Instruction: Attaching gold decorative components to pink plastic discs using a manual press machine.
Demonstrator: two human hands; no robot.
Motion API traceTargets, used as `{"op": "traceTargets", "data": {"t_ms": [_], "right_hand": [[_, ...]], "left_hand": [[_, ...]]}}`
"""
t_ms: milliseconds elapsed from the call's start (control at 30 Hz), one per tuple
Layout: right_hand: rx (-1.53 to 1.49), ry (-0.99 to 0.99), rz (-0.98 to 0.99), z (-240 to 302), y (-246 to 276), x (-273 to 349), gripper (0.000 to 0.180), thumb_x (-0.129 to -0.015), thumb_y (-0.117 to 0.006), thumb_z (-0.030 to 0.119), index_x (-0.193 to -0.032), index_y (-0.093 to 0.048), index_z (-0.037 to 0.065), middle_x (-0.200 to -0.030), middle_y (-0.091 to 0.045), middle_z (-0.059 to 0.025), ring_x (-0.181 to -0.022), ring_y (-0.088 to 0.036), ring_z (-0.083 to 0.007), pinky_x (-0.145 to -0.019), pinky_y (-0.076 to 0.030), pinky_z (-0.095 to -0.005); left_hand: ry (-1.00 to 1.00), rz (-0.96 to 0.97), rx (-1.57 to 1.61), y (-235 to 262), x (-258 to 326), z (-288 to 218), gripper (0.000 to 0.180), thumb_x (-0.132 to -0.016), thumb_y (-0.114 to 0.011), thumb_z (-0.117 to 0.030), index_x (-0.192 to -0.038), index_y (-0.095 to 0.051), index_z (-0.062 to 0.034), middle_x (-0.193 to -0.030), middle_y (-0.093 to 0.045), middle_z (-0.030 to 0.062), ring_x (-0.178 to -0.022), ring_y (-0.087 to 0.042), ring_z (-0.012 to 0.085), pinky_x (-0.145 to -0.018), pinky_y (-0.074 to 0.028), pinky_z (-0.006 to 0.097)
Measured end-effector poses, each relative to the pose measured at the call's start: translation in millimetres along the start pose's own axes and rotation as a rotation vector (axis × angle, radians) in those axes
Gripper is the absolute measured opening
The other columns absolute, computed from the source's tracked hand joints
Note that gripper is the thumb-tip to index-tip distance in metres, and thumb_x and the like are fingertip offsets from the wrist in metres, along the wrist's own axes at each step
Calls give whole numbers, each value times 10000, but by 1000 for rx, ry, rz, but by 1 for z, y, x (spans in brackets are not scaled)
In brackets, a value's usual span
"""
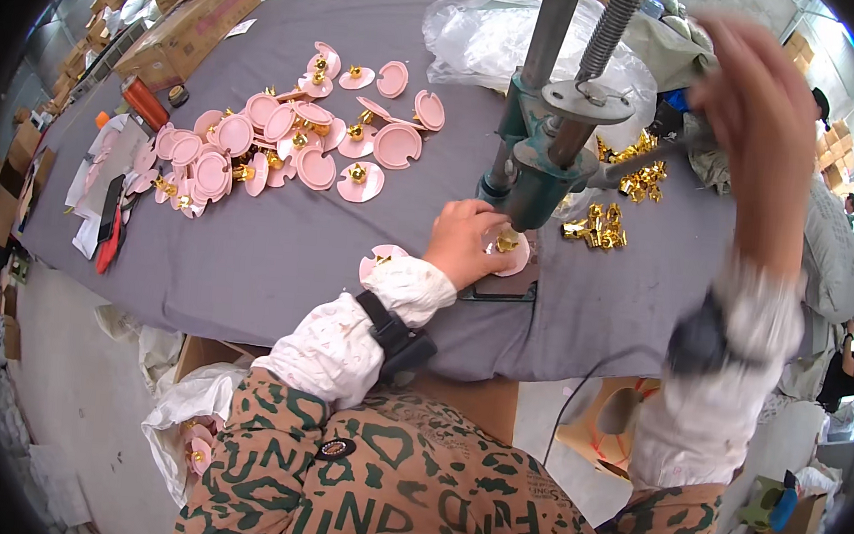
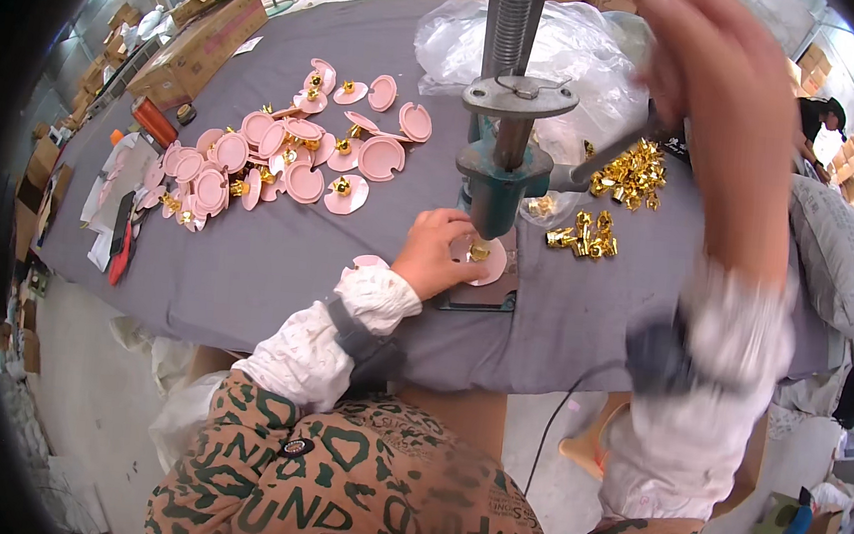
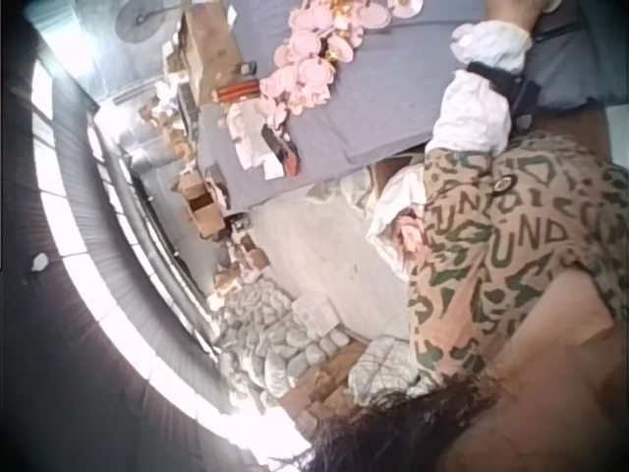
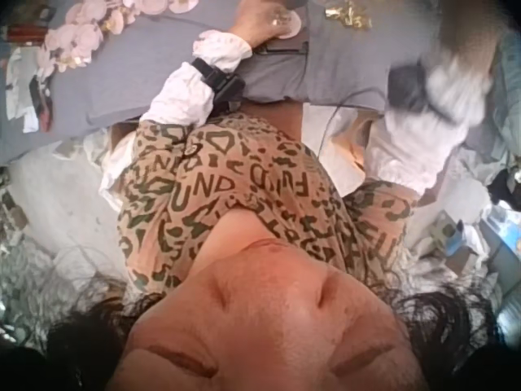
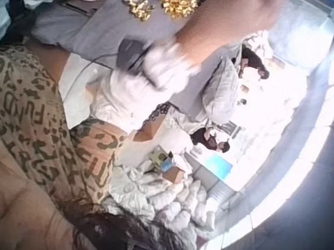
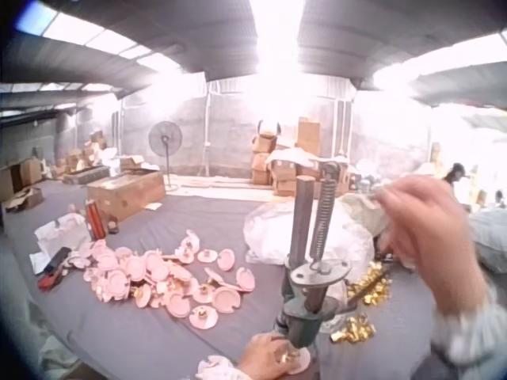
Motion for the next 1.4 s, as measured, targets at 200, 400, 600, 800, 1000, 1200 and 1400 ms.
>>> {"op": "traceTargets", "data": {"t_ms": [200, 400, 600, 800, 1000, 1200, 1400], "right_hand": [[324, 395, 162, -40, -13, 218, 157, -658, -662, -12, -772, -642, 95, -572, -493, -21, -541, -505, -184, -695, -496, -358], [244, 292, 199, -20, -9, 188, 193, -605, -608, -54, -743, -657, 72, -586, -509, -28, -517, -488, -198, -666, -507, -350], [35, -92, 111, 10, 7, 3, 261, -869, -596, 226, -1004, -670, 14, -542, -411, 64, -459, -338, -28, -517, -351, -196], [-116, -291, 275, -41, 14, -75, 268, -934, -547, 241, -1109, -635, 58, -546, -268, 110, -459, -271, -12, -533, -341, -190], [-130, -234, 210, -46, 16, -64, 224, -925, -576, 253, -1069, -610, 84, -538, -284, 119, -440, -265, -6, -536, -347, -187], [-81, -138, 251, -24, -13, -56, 253, -915, -591, 270, -1072, -617, 74, -528, -280, 113, -438, -264, -12, -550, -351, -202], [-86, -174, 193, -34, 8, -52, 291, -923, -577, 288, -1108, -654, 78, -536, -227, 124, -454, -202, -5, -509, -280, -179]], "left_hand": [[-71, 86, 209, 9, 3, -14, 645, -631, -781, -203, -1209, -532, -61, -1105, -590, 118, -1073, -502, 316, -939, -415, 388], [41, 106, 299, -6, -5, -18, 565, -644, -796, -189, -1138, -554, -60, -955, -616, 119, -888, -593, 280, -806, -492, 365], [38, 44, 95, -9, -3, -17, 544, -671, -788, -241, -1110, -551, -25, -922, -623, 153, -879, -610, 306, -780, -497, 363], [146, -100, 570, 38, 8, 22, 415, -750, -725, -205, -1103, -576, -45, -870, -672, 156, -811, -648, 311, -729, -515, 391], [394, 414, -310, 129, 41, 33, 423, -746, -742, -329, -1050, -619, -61, -818, -663, 169, -801, -658, 284, -712, -513, 345], [259, 293, -251, 122, 71, 59, 379, -749, -703, -387, -989, -654, -98, -851, -669, 188, -789, -645, 370, -718, -511, 412], [728, -44, -328, 272, 190, 58, 390, -715, -744, -349, -956, -655, -57, -719, -647, 136, -628, -625, 215, -570, -479, 346]]}}
Point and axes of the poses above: each hand's wrist, its own x-axis away from the middle knuckle, its own y-axis out of the back of the hand, z = x × y, the point moved 3 cm from there along -x, towards the middle knuckle
